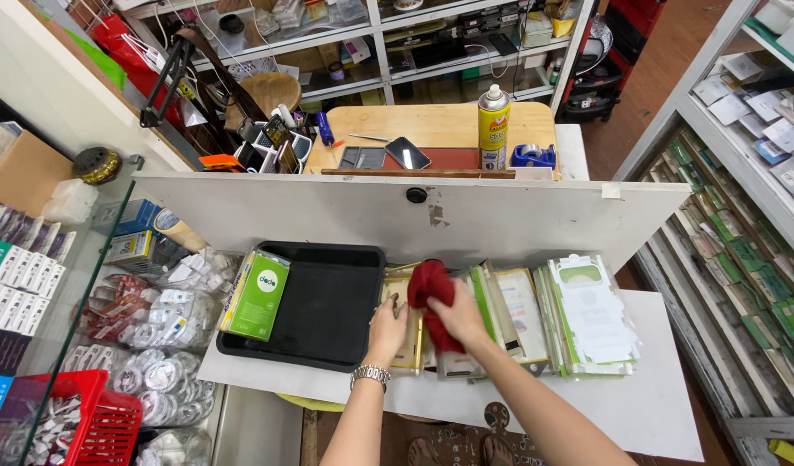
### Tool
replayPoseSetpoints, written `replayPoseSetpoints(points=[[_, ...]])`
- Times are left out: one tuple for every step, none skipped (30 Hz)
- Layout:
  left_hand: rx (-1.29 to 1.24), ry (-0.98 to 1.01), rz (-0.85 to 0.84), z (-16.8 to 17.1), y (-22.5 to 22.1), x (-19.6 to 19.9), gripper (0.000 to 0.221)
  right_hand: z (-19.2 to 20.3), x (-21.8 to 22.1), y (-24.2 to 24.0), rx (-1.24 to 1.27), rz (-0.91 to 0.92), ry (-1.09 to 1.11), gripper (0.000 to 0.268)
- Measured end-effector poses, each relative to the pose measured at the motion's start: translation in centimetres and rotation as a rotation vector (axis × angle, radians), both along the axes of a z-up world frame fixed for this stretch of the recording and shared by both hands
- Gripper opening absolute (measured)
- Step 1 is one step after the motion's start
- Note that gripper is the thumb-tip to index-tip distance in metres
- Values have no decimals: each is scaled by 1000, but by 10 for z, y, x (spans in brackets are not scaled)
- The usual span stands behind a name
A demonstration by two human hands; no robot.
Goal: The person wipes the surface of several small rectangular packages with a red cloth, then uses a blue marker to write on the plastic packaging. The person handles the packages one at a time, placing them into a black tray after labeling.
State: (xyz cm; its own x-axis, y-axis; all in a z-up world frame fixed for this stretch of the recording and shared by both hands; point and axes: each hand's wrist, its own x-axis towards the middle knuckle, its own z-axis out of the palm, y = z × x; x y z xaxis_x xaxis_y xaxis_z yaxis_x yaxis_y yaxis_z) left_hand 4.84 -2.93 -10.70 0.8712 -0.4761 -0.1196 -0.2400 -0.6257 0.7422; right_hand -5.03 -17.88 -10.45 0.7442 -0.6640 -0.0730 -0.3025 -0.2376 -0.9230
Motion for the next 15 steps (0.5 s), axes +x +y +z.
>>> replayPoseSetpoints(points=[[-20,-21,14,3,-5,-4,44,10,-5,-17,44,-86,-24,56],[-41,-41,28,6,-13,-10,42,22,-11,-35,87,-171,-49,56],[-62,-62,42,10,-21,-16,40,34,-17,-54,40,-232,-75,55],[-63,5,-9,15,-30,-24,40,45,-25,-69,-6,-293,-101,54],[-64,72,-61,18,-40,-33,40,53,-36,-78,85,-289,-138,52],[-68,133,-115,22,-52,-40,40,60,-46,-89,173,-286,-181,51],[-18,105,-143,24,-63,-46,47,65,-54,-98,261,-282,-224,50],[34,78,-171,24,-72,-54,55,67,-62,-103,274,-292,-235,49],[86,50,-199,23,-80,-61,64,67,-69,-105,288,-302,-245,49],[126,41,-199,21,-86,-65,75,66,-75,-106,300,-312,-257,49],[167,32,-199,18,-91,-69,88,64,-78,-107,346,-309,-266,49],[209,23,-199,14,-95,-75,101,61,-84,-108,393,-306,-273,49],[220,-1,-201,11,-95,-79,104,58,-89,-109,440,-303,-281,49],[233,-26,-200,10,-92,-81,107,56,-92,-109,456,-292,-263,50],[246,-51,-199,10,-91,-83,110,55,-95,-110,472,-281,-246,51]])
